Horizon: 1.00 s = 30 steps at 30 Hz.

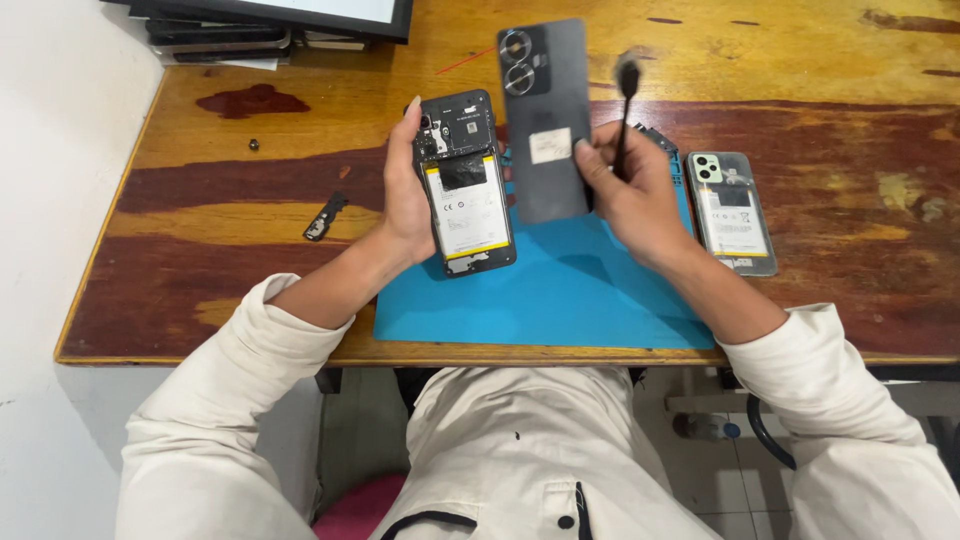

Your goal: The person uses a screwdriver to remove screws from the back of a smartphone, then detaches the back cover. They place the cover aside and continue removing screws from the internal frame of the phone.

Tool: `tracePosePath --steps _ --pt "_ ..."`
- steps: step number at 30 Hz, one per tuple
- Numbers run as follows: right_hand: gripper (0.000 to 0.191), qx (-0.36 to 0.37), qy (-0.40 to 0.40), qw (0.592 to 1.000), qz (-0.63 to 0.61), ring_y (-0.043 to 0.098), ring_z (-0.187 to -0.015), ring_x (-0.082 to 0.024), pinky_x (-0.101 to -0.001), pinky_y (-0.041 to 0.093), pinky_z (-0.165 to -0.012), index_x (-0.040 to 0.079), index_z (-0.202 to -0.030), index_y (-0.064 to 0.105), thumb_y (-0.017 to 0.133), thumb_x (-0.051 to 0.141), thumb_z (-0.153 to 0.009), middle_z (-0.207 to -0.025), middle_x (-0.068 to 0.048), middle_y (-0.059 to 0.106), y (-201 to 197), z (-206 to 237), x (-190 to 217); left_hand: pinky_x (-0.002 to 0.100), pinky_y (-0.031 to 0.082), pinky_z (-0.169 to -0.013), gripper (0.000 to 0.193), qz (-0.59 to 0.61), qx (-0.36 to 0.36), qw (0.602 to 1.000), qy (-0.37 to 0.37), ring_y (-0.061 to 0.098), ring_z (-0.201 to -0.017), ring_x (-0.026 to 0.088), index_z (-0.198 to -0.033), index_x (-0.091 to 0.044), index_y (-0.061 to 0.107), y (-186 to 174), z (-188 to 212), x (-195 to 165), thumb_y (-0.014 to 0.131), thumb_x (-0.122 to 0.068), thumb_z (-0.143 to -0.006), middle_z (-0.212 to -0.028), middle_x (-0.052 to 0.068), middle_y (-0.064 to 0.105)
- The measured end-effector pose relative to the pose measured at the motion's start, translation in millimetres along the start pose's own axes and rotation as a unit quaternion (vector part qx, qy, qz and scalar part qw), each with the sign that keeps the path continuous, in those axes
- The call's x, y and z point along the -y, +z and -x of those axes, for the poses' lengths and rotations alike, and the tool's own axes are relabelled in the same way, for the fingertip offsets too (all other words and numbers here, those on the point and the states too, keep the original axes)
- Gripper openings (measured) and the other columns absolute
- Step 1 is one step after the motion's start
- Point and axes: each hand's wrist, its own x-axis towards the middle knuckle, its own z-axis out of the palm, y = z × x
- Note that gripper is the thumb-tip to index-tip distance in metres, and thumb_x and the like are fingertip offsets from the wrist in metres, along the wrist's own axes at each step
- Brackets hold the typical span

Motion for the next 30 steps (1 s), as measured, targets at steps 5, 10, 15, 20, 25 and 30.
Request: tracePosePath --steps 5,10,15,20,25,30 --pt "0.011 0.007 -0.023 0.998 -0.053 0.053 -0.071 0.0 -0.0217 0.044 -0.058 0.004 -0.11 0.061 0.059 0.014 -0.113 -0.084 0.004 0.062 -6 -1 4 0.049 0.064 -0.082 0.066 -0.057 -0.038 0.998 -0.009 0.074 -0.097 0.027 -0.119 -0.003 0.066 -3 -1 0 0.034 -0.059 -0.101 -0.106 0.013 0.072" --pt "0.012 0.005 0.008 1.0 -0.02 0.045 -0.055 0.001 -0.0205 0.03 -0.043 0.005 -0.109 0.063 0.058 0.016 -0.109 -0.081 0.004 0.065 -1 3 4 0.042 0.065 -0.072 0.056 -0.118 -0.087 0.989 0.02 0.075 -0.083 0.025 -0.113 -0.001 0.066 -3 -2 3 0.045 -0.053 -0.105 -0.097 0.013 0.072" --pt "0.012 0.011 0.004 1.0 -0.026 0.047 -0.059 0.001 -0.0198 0.033 -0.046 0.005 -0.109 0.064 0.059 0.016 -0.109 -0.082 0.005 0.065 1 3 3 0.035 0.063 -0.067 0.047 -0.16 -0.124 0.978 0.052 0.074 -0.076 0.019 -0.109 -0.002 0.066 -4 -2 8 0.051 -0.046 -0.106 -0.093 0.009 0.073" --pt "0.013 0.015 0.012 1.0 -0.024 0.046 -0.058 0.001 -0.0197 0.032 -0.046 0.005 -0.109 0.065 0.059 0.017 -0.109 -0.081 0.006 0.064 0 3 5 0.031 0.062 -0.075 0.039 -0.185 -0.145 0.969 0.075 0.072 -0.086 0.013 -0.114 -0.004 0.061 -9 -3 14 0.05 -0.041 -0.108 -0.101 0.006 0.072" --pt "0.014 0.049 0.049 0.996 -0.064 0.065 -0.076 -0.001 -0.0208 0.053 -0.065 0.002 -0.112 0.066 0.061 0.015 -0.108 -0.091 0.004 0.072 11 7 2 0.032 0.062 -0.079 0.037 -0.152 -0.165 0.972 0.072 0.072 -0.09 0.013 -0.116 -0.007 0.06 -13 -6 17 0.049 -0.041 -0.107 -0.104 0.004 0.071" --pt "0.018 0.051 0.052 0.997 0.009 0.051 -0.063 0.0 -0.0208 0.039 -0.05 0.004 -0.116 0.065 0.069 0.014 -0.102 -0.076 0.006 0.06 22 11 1 0.034 0.062 -0.083 0.05 -0.07 -0.149 0.986 0.023 0.074 -0.094 0.017 -0.119 -0.005 0.067 -8 -5 15 0.046 -0.048 -0.106 -0.109 0.007 0.075"
